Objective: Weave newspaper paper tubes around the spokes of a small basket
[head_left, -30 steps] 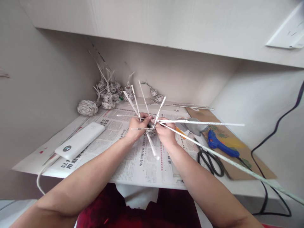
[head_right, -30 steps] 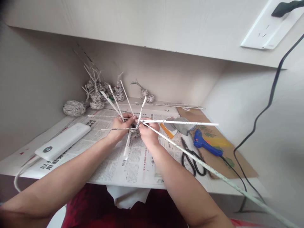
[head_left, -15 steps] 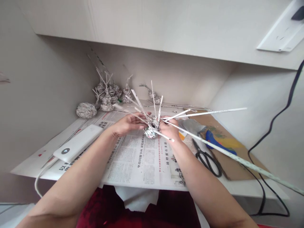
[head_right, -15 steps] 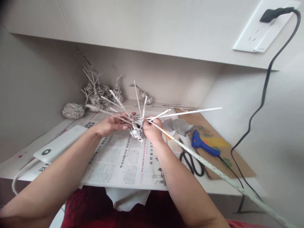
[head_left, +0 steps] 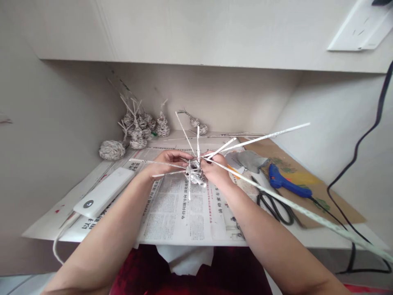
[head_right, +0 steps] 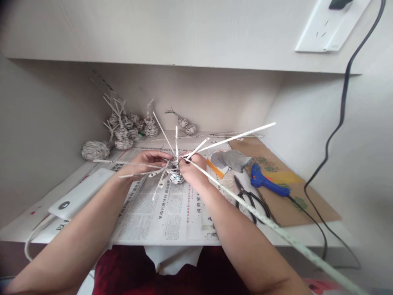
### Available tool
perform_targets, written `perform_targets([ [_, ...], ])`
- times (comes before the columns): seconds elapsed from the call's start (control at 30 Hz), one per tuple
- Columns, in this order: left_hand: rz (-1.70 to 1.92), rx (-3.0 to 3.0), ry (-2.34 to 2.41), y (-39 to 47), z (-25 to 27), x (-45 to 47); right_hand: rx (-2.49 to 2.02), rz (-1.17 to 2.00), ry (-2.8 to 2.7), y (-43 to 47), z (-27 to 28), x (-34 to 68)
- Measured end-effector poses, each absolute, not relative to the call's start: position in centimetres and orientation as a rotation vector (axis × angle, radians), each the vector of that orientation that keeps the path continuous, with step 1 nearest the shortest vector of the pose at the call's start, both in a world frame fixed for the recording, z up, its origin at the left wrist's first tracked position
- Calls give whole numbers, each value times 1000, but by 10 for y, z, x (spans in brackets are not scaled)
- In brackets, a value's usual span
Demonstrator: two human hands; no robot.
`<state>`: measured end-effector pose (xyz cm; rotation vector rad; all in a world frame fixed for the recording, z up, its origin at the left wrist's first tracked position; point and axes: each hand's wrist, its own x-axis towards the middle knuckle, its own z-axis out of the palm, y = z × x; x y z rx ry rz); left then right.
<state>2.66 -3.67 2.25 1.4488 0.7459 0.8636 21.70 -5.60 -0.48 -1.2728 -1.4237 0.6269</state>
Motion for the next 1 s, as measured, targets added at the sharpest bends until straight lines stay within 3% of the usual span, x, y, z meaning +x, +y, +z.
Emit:
perform_targets([
  [0.23,927,1615,826,-41,25,32,-1211,610,-1469,-61,3,214],
  [0.43,1140,1402,911,-39,13,44,-1187,590,-1447,-62,1,213],
  [1.0,1143,1510,944,-47,17,54,-1152,707,-1339,-64,0,205],
])
